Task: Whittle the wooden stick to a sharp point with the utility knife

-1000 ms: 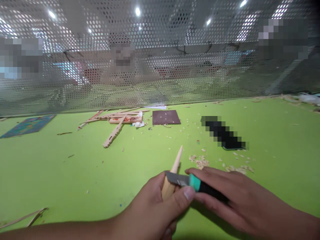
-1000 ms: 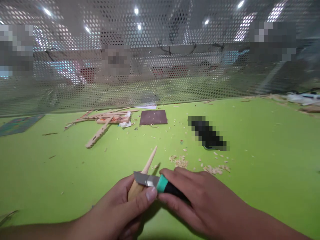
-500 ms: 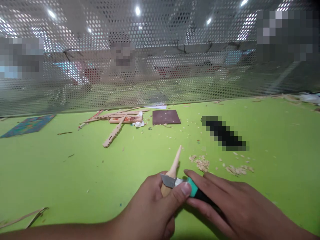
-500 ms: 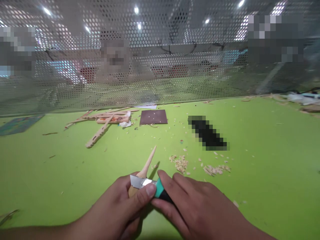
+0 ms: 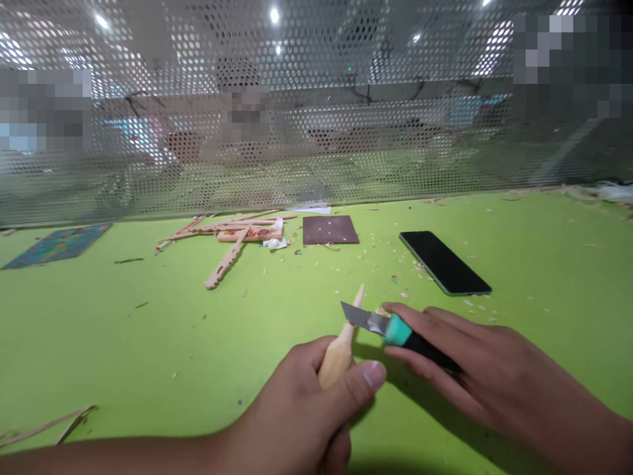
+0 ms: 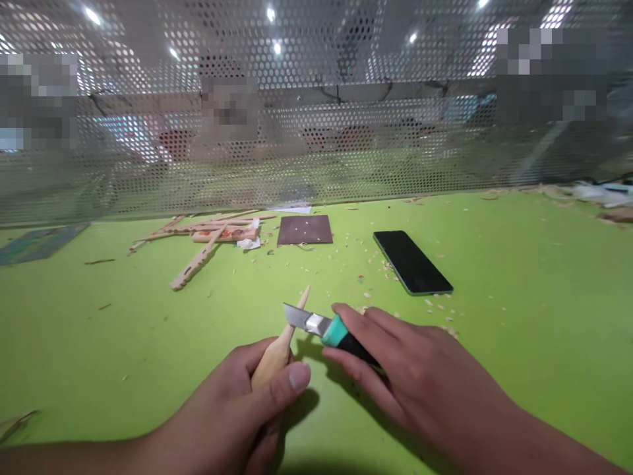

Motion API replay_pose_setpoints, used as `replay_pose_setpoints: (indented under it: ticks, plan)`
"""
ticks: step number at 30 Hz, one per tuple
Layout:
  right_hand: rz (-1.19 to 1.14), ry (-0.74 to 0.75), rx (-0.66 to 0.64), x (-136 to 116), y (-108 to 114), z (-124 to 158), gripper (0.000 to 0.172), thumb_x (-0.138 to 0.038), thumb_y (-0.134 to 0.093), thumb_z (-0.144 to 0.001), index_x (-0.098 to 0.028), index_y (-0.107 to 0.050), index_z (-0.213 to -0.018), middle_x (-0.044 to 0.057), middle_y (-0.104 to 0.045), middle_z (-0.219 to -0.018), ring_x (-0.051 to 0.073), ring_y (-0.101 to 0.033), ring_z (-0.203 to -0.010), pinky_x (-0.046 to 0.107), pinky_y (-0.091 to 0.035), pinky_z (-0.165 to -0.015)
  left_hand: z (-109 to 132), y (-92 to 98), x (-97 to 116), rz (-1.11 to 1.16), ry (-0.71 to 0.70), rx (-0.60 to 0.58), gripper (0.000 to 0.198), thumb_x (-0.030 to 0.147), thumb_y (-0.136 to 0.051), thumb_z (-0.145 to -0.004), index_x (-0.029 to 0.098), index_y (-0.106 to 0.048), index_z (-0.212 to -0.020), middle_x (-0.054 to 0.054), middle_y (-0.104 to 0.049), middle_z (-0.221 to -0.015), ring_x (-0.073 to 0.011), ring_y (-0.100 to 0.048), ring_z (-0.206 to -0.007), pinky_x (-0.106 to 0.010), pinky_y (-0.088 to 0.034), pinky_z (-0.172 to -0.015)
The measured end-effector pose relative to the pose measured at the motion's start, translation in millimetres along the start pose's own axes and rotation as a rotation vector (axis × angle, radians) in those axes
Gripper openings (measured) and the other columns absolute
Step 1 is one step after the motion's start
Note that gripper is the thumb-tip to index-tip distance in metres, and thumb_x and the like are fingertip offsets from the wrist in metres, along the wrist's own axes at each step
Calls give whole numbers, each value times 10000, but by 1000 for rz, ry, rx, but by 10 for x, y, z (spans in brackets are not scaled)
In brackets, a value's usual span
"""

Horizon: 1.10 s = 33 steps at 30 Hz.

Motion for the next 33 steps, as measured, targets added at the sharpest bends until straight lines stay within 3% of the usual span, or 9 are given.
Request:
replay_pose_setpoints:
  ticks: [5,10,18,25,28,33]
  plan:
    - [-181,22,-74,-88,7,-35,367,-401,-409,-1105,-201,-655,-1291,106,-796,-1138,246,-792,-942,344,-661,-760,23,-38,67,26,-8,-12,408,544,-755,-902,182,-594,-1000,104,-445,-591,-13,-330,-380,-114,-301,-350]
    - [-266,34,-154,-211,14,-36,360,-408,-428,-1097,-224,-675,-1284,91,-806,-1073,238,-792,-893,287,-644,-635,29,-81,61,70,-7,-31,384,480,-811,-869,203,-550,-924,135,-377,-512,-23,-272,-363,-122,-240,-334]
    - [-7,83,-50,-306,-1,2,527,-422,-217,-1144,-166,-670,-1230,90,-819,-1000,205,-796,-740,308,-636,-569,-4,-41,-10,49,-19,-13,401,534,-767,-893,207,-533,-889,140,-370,-453,-38,-255,-335,-152,-227,-332]
    - [146,146,40,-384,70,-20,493,-350,-214,-1152,-143,-660,-1184,94,-824,-1021,227,-802,-755,352,-598,-507,0,-23,30,-37,-27,16,467,630,-692,-907,192,-545,-838,107,-356,-529,-57,-262,-425,-193,-225,-405]
    - [170,151,49,-342,96,-19,448,-348,-246,-1149,-144,-637,-1231,101,-820,-1056,248,-805,-790,371,-593,-522,14,6,111,-118,-95,41,508,663,-645,-922,162,-590,-861,66,-401,-632,-78,-323,-548,-201,-271,-502]
    - [30,-5,5,-96,64,32,393,-395,-373,-1126,-195,-556,-1409,77,-793,-1170,242,-799,-897,367,-650,-645,25,-3,131,-132,-108,-1,452,601,-656,-949,150,-623,-950,23,-476,-760,-106,-408,-688,-208,-351,-618]
Point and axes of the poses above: each hand's wrist, its own z-axis away from the middle knuckle, its own y-axis out of the back of the hand, x = y × z, the point moved 7 cm from there along -z, towards the middle knuckle
